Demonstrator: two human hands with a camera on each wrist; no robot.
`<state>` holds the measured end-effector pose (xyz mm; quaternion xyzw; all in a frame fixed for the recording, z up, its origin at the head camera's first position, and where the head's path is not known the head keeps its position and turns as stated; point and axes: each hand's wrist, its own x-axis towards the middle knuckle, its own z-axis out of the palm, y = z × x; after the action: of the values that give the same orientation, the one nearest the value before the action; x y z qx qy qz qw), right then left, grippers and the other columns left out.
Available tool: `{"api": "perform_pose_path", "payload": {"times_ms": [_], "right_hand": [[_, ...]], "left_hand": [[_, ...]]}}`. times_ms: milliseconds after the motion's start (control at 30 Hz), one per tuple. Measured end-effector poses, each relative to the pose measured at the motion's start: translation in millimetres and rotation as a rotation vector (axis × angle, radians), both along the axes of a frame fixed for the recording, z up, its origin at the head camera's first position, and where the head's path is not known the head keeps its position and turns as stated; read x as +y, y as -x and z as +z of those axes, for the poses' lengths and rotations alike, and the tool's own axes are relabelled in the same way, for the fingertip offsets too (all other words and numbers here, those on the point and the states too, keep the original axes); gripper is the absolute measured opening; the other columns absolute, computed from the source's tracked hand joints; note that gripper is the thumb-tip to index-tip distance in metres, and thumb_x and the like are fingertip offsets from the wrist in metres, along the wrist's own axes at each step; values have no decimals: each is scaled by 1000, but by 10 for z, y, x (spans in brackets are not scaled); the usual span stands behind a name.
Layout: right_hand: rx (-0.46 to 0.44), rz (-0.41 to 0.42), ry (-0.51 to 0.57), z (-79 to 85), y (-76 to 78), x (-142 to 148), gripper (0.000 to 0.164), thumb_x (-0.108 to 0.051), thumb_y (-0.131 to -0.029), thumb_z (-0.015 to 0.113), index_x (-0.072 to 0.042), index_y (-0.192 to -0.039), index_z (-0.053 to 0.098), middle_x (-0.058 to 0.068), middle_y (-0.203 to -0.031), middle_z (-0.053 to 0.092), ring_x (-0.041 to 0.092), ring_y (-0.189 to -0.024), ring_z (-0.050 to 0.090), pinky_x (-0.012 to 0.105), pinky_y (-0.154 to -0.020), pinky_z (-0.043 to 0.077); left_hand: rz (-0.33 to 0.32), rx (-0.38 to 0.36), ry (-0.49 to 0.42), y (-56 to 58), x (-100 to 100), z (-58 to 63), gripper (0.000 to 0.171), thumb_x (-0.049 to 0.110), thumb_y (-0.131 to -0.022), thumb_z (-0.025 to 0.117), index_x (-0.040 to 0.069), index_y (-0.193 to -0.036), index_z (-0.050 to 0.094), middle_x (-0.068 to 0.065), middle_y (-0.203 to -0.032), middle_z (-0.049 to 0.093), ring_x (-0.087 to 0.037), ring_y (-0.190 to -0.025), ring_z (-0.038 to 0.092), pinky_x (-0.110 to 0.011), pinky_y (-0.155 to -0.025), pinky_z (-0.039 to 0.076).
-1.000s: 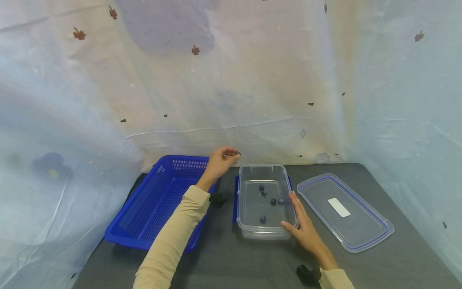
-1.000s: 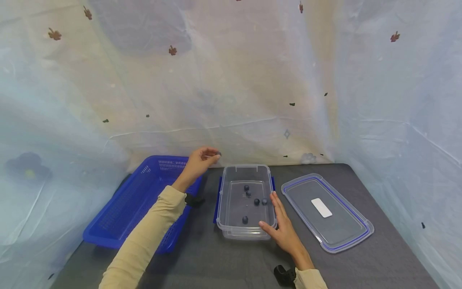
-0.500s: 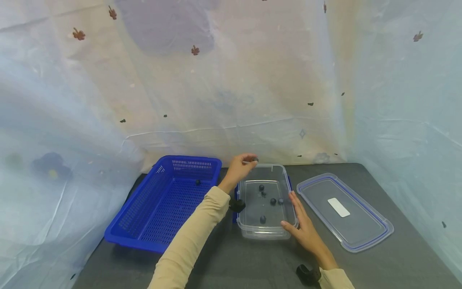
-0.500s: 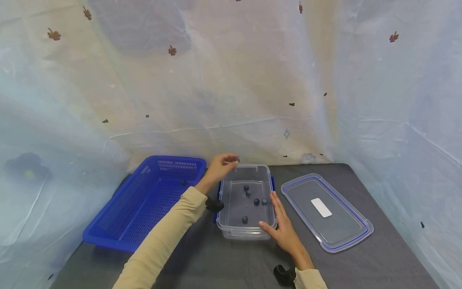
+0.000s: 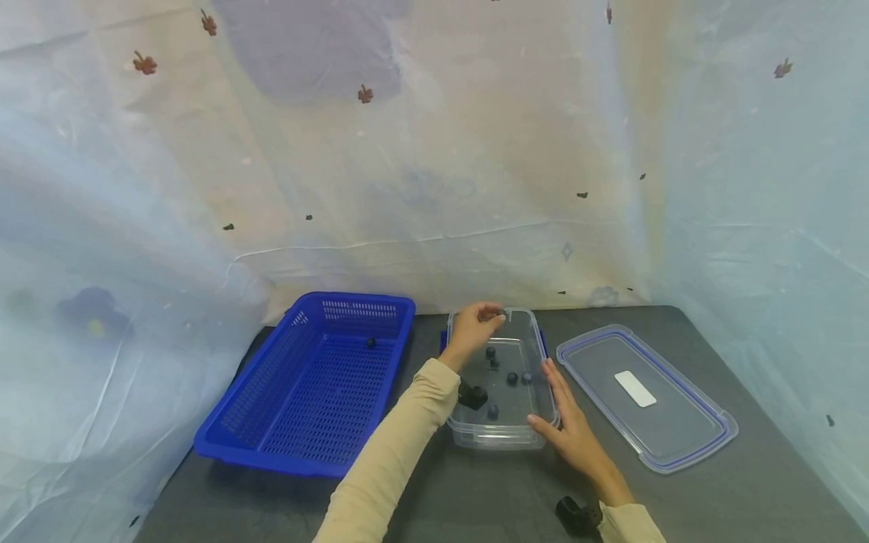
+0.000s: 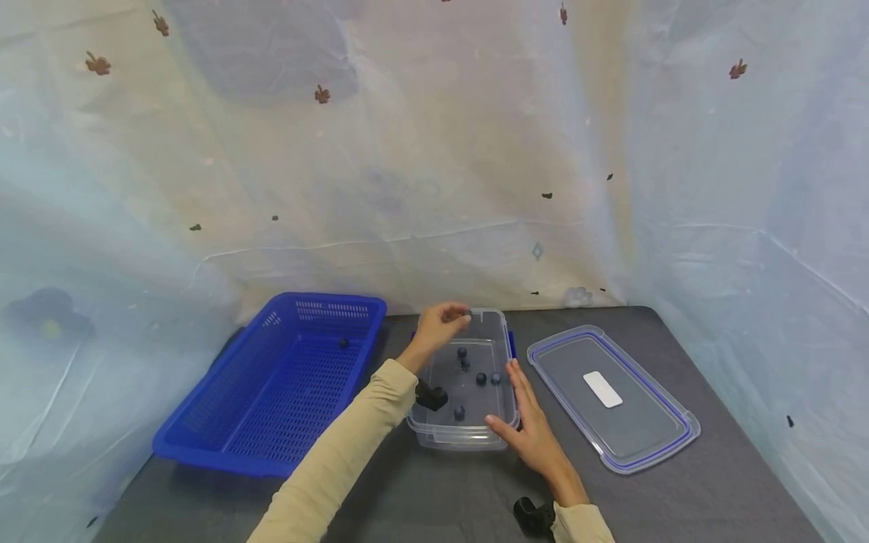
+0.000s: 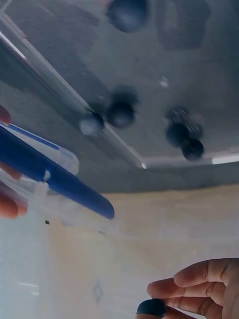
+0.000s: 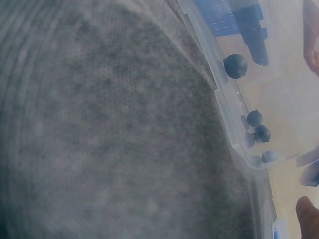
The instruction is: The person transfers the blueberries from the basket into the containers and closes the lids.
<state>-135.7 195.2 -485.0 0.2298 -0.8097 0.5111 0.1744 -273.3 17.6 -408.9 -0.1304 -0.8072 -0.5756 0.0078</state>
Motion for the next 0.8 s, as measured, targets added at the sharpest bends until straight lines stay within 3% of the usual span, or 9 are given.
{"api": "perform_pose_path", "payload": {"times_ms": [133,333,433,567,800], "right_hand": [[4,-1,-8,-161,94,60,84,-1,-81,70,5,-150,22,24,-156,15,44,-140,17,67,-101,19],[-17,22,-21,-282,149,118,86,-7,-84,71,-5,-154,20,19,-159,13,36,-143,15,57,-107,20],[-10,20,-24,-274,145,109,86,-6,-83,71,-3,-153,21,19,-158,13,36,-143,15,55,-107,20],[6,9,-12,-170,96,62,85,-1,-81,70,3,-151,22,24,-156,15,43,-140,17,63,-103,20],[-14,-2,-6,74,-36,-16,80,0,-81,68,11,-147,24,25,-155,16,49,-138,19,53,-107,20]], "left_hand": [[18,-28,-46,-12,87,-109,23,14,-92,68,4,-113,68,-5,-99,68,-24,-91,66,-33,-75,54],[55,-42,-45,-16,190,-217,25,15,-87,74,2,-108,68,-4,-96,69,-18,-88,64,-30,-73,52],[80,-63,-27,-11,225,-256,26,16,-86,76,3,-107,67,-3,-95,67,-17,-88,62,-31,-73,52],[117,-84,-34,8,254,-328,27,13,-85,76,2,-108,67,-6,-98,67,-19,-92,61,-31,-74,52],[180,-103,22,35,264,-448,22,6,-82,77,1,-102,69,-7,-92,68,-19,-85,63,-28,-69,52]]}}
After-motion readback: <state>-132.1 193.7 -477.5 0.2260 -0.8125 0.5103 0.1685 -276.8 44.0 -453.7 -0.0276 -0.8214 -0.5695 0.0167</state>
